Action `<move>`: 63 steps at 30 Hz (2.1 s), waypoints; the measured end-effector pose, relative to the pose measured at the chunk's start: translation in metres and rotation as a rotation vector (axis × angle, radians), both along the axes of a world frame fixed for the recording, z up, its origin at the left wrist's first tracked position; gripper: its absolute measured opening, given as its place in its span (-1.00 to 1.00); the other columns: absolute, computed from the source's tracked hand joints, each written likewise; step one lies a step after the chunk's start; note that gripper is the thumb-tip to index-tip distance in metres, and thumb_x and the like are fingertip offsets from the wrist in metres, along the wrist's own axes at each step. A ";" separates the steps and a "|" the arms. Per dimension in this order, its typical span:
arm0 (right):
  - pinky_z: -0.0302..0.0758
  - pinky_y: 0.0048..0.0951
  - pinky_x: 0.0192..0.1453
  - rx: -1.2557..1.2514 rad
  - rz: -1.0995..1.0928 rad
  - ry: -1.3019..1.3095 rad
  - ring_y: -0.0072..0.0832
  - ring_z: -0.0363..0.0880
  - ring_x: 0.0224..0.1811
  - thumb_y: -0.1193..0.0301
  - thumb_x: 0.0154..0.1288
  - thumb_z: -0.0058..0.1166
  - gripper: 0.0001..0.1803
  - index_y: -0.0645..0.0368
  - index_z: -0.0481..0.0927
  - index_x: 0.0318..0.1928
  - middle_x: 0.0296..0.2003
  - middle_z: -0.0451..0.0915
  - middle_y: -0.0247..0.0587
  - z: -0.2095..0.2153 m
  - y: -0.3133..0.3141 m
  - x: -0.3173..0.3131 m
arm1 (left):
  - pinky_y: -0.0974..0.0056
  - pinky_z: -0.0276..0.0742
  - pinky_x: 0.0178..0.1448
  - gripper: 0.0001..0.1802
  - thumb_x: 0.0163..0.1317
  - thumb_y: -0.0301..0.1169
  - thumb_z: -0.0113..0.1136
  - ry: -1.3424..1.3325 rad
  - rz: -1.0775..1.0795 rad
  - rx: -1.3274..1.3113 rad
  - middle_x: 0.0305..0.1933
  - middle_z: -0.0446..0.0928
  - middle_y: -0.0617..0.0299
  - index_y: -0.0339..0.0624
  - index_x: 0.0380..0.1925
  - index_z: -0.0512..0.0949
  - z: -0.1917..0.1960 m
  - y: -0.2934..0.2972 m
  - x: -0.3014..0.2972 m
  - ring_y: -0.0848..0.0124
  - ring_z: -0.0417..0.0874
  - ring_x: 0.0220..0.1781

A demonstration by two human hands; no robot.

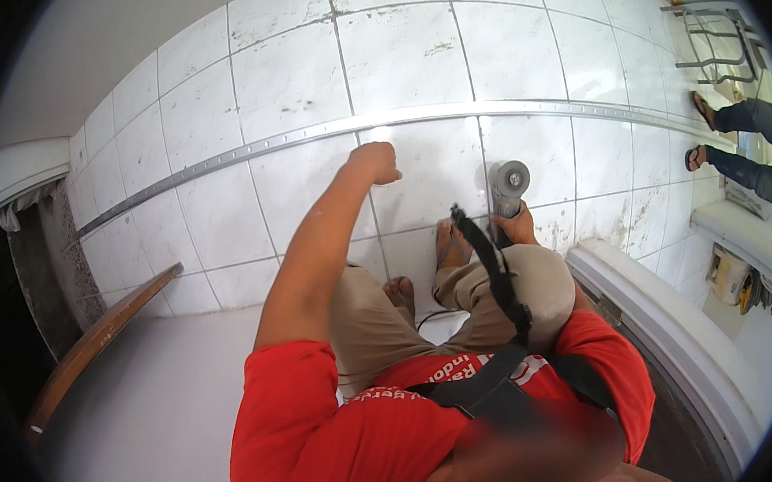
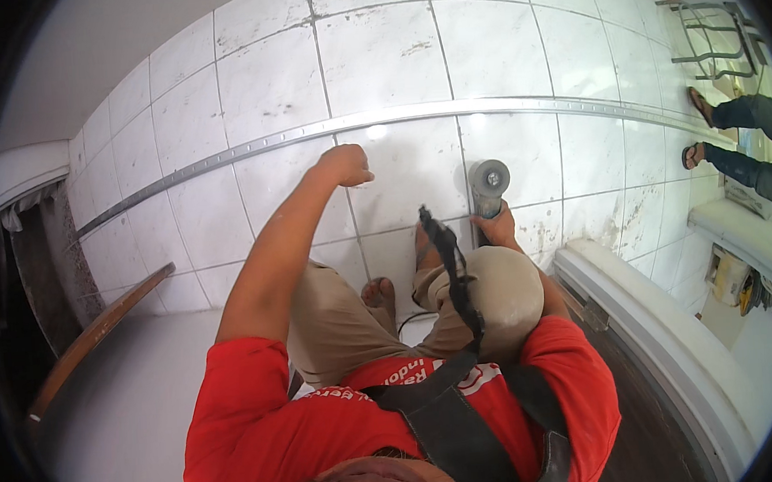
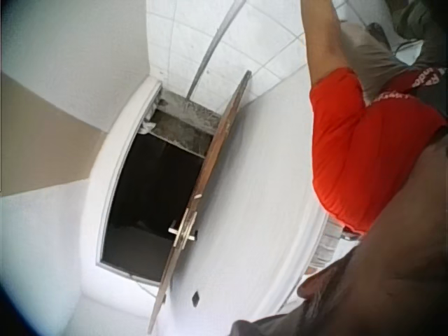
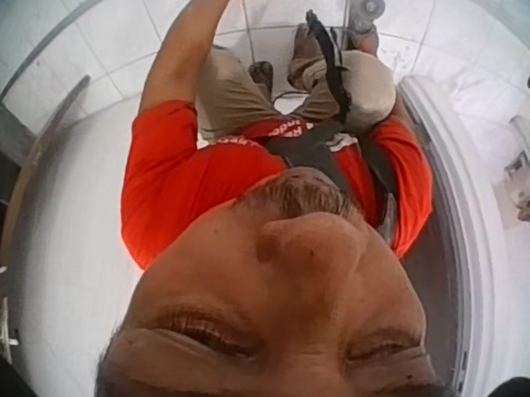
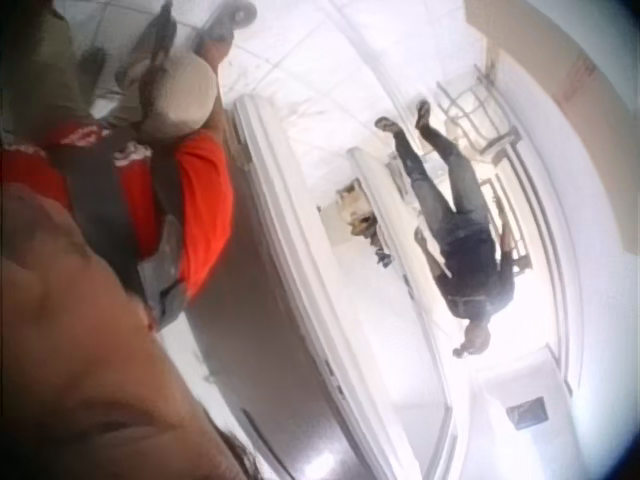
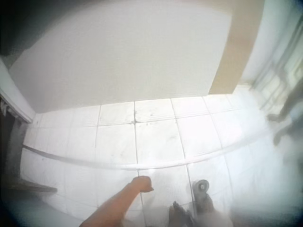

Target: The person carries a long metal profile into a room, measures it against a wall, and cuts it with an angle grinder. They then retrieve a drill and prepare to fasten the cut piece.

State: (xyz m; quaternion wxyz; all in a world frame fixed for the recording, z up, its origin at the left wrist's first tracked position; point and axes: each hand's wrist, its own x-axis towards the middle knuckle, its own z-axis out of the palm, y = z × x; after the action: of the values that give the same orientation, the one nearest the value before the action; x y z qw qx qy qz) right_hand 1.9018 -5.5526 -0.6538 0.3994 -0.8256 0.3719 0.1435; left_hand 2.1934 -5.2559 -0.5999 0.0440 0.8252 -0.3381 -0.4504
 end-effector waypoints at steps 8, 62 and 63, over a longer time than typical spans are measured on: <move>0.55 -0.42 -0.13 0.473 -0.351 -0.137 -0.44 0.62 -0.26 0.39 -0.03 0.38 -0.45 0.39 0.50 -0.04 -0.22 0.65 -0.12 0.022 0.023 0.039 | 0.15 0.52 -0.35 -0.26 0.14 0.27 0.19 0.523 0.933 -0.541 -0.55 0.60 0.11 -0.36 -0.30 0.67 0.000 -0.093 -0.115 0.34 0.53 -0.55; 0.53 -0.15 0.16 0.957 -0.777 -0.805 -0.15 0.58 0.05 -0.22 0.45 -0.41 -0.22 0.22 0.30 0.28 0.07 0.53 0.08 0.153 0.000 0.020 | 0.16 0.56 0.06 0.10 -0.32 0.40 0.44 0.622 0.571 -0.966 -0.14 0.62 -0.08 -0.42 -0.06 0.46 0.060 -0.188 -0.203 0.11 0.67 -0.03; 0.54 -0.15 0.14 0.979 -0.785 -0.823 -0.13 0.58 0.04 -0.22 0.45 -0.39 -0.23 0.22 0.29 0.28 0.06 0.53 0.09 0.151 -0.001 0.021 | 0.14 0.57 0.06 0.13 -0.35 0.42 0.44 0.607 0.555 -0.956 -0.13 0.62 -0.13 -0.45 -0.07 0.45 0.061 -0.188 -0.200 0.05 0.67 -0.02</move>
State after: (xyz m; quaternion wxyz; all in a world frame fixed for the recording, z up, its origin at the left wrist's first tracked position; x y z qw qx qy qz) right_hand 1.9223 -5.5537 -0.5024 0.8496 -0.3472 0.3533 -0.1810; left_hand 1.9929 -5.4443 -0.5387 0.6171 0.6068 -0.2480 -0.4353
